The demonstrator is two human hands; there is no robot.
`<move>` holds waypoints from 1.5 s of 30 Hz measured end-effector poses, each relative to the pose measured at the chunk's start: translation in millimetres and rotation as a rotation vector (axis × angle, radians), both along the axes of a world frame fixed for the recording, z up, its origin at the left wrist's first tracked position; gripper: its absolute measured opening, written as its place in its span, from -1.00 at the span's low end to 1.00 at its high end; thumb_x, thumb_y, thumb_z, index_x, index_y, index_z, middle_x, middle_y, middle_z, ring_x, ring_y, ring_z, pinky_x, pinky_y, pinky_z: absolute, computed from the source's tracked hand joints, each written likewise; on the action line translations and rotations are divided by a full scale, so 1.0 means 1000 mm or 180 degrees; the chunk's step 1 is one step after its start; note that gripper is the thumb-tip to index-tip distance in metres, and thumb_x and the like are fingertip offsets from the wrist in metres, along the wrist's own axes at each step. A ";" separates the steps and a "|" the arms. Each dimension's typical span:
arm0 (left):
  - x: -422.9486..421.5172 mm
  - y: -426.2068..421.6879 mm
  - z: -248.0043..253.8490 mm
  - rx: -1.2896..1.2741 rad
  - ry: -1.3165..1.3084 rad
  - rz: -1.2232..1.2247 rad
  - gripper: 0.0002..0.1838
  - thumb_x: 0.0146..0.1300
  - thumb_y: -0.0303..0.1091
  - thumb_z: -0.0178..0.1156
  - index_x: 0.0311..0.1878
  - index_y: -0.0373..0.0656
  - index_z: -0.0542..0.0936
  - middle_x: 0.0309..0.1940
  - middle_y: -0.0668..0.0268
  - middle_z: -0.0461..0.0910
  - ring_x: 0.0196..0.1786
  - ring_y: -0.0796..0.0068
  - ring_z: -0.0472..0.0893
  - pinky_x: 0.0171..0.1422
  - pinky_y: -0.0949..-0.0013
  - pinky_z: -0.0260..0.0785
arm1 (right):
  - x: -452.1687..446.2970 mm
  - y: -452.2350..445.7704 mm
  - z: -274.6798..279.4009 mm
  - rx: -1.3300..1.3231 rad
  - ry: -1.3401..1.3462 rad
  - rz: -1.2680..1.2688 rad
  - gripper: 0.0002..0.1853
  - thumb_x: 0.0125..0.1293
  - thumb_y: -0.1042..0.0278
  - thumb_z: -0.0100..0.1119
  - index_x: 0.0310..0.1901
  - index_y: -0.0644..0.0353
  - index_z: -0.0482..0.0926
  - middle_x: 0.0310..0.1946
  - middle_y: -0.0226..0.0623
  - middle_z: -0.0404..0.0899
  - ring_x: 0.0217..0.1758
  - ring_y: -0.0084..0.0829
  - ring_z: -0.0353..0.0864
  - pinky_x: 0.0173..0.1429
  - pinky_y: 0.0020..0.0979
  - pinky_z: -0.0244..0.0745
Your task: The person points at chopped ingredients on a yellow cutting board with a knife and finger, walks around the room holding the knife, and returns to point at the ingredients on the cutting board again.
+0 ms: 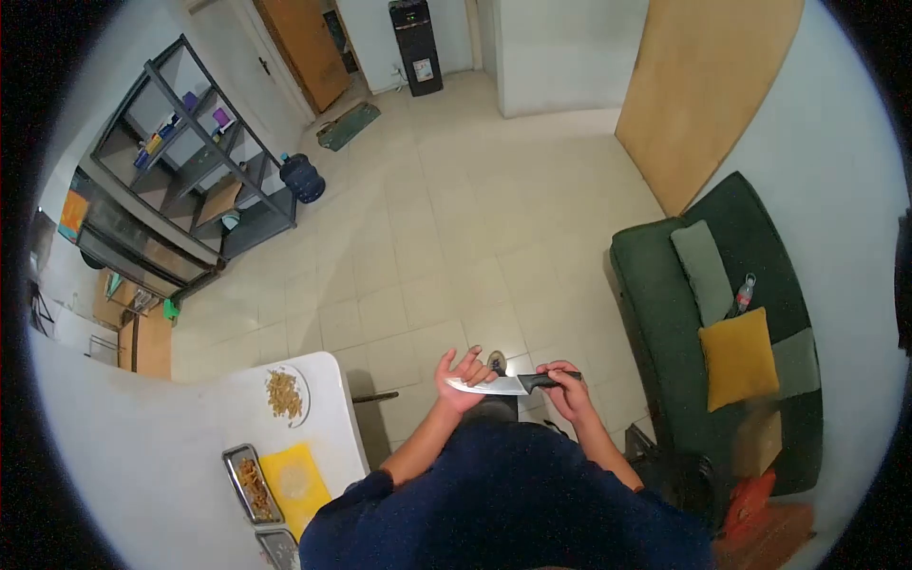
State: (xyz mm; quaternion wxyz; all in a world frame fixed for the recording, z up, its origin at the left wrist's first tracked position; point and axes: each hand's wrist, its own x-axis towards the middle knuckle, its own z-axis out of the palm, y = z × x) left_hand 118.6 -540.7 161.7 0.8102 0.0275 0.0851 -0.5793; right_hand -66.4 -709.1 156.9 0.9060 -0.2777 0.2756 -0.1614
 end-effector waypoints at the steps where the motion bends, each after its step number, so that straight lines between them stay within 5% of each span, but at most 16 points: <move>1: 0.012 -0.012 -0.001 0.0059 0.0020 -0.0009 -0.43 0.40 0.08 -0.18 0.04 -0.25 0.55 -0.76 0.48 0.07 -0.62 0.53 0.12 -0.14 0.33 0.13 | 0.009 -0.011 0.001 -0.0053 0.0002 0.0006 -0.86 0.24 0.48 0.17 -0.16 0.18 0.57 -0.13 -0.12 0.63 -0.07 -0.29 0.58 -0.01 -0.23 0.49; 10: 0.116 -0.100 0.027 -0.0331 -0.0350 -0.0076 -0.43 0.38 0.08 -0.14 0.06 -0.26 0.51 -0.75 0.50 0.05 -0.61 0.54 0.15 -0.10 0.30 0.14 | 0.101 -0.091 0.010 0.0094 -0.0279 -0.0119 -0.86 0.28 0.47 0.15 -0.13 0.16 0.55 -0.08 -0.12 0.61 -0.04 -0.28 0.56 0.02 -0.28 0.49; 28: 0.180 -0.082 -0.008 0.0357 0.0187 0.0671 -0.43 0.39 0.12 -0.16 -0.03 -0.19 0.62 -0.75 0.50 0.11 -0.61 0.54 0.17 -0.13 0.35 0.12 | 0.215 -0.117 -0.006 0.0092 -0.0007 0.0799 -0.85 0.33 0.43 0.13 -0.09 0.18 0.56 -0.09 -0.17 0.64 -0.04 -0.34 0.60 -0.01 -0.32 0.51; 42: 0.265 -0.223 0.022 0.1051 0.0379 0.0757 -0.53 0.32 0.03 0.01 -0.02 -0.21 0.57 -0.71 0.45 0.10 -0.61 0.49 0.12 -0.13 0.31 0.11 | 0.304 -0.275 0.002 -0.0766 -0.0074 0.1184 -0.81 0.30 0.44 0.20 -0.09 0.30 0.58 -0.10 -0.17 0.65 0.02 -0.31 0.60 0.16 -0.27 0.50; 45: 0.294 -0.250 0.009 0.0523 0.0183 0.0455 -0.51 0.32 0.04 0.01 -0.02 -0.22 0.56 -0.72 0.45 0.10 -0.61 0.48 0.14 -0.12 0.30 0.14 | 0.313 -0.290 0.002 -0.0685 -0.0217 0.0873 -0.80 0.34 0.39 0.18 -0.08 0.31 0.59 -0.09 -0.19 0.66 0.00 -0.38 0.61 0.18 -0.32 0.51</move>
